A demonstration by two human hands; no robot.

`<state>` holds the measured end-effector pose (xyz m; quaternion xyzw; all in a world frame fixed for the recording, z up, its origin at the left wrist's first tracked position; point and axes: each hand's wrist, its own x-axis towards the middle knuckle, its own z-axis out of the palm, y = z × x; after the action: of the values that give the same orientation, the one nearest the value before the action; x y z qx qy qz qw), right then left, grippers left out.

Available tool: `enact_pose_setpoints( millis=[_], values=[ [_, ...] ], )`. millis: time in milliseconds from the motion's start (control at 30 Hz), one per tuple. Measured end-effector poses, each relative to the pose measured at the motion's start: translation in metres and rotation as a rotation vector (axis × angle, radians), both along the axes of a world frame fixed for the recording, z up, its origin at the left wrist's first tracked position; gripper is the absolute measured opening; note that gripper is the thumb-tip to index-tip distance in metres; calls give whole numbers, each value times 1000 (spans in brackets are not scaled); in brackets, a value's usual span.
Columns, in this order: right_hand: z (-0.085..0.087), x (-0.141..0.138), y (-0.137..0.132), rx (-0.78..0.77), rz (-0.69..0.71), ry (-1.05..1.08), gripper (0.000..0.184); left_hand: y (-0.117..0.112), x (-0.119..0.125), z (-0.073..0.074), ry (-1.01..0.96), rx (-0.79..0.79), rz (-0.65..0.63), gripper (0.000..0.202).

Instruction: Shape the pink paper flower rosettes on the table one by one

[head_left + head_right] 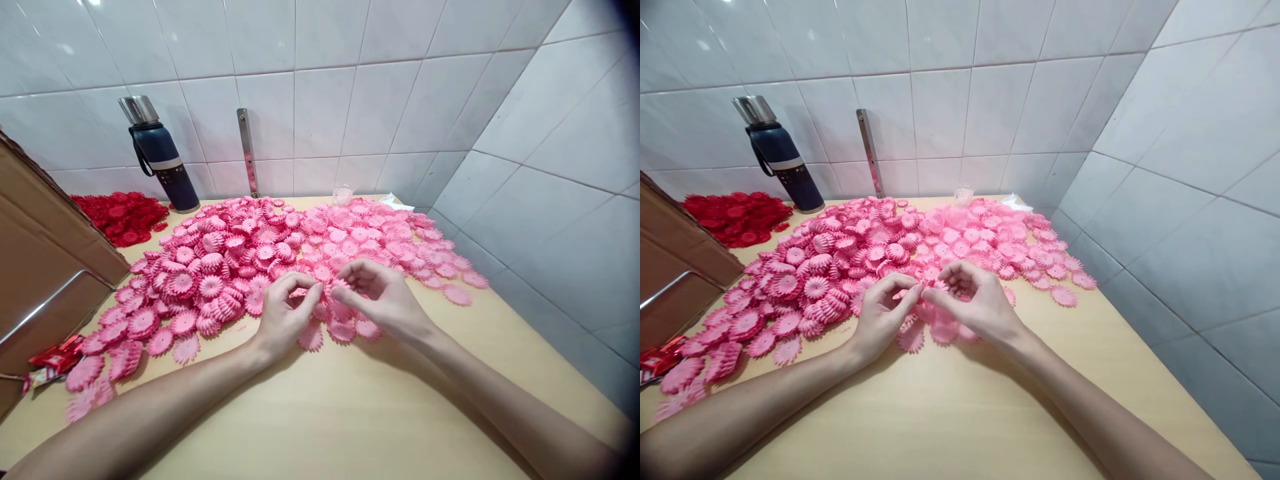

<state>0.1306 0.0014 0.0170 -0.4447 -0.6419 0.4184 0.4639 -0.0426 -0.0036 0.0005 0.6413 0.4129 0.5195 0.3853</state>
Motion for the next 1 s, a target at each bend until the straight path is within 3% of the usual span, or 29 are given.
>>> enact_pose_setpoints(
  millis=[100,267,400,500,733,867,1000],
  values=[
    [2,-2,-1,-123,0,84,36,0,0,0,-31,-33,-1,15],
    [3,5,4,-201,-54,177,39,0,0,0,-61,-73,-42,18],
    [0,23,17,-132,-268,257,33,-2,-2,-1,-106,19,-6,18],
    [3,35,25,-95,-476,317,32,-2,-1,0,-156,2,8,18],
    [6,22,15,-157,-219,282,34,1,2,5,-228,-134,56,15],
    [3,15,10,-140,-171,299,34,1,-1,0,-264,-182,-64,18],
    [3,9,8,-129,-83,311,35,3,-1,-1,-299,-244,-64,12]
  ],
)
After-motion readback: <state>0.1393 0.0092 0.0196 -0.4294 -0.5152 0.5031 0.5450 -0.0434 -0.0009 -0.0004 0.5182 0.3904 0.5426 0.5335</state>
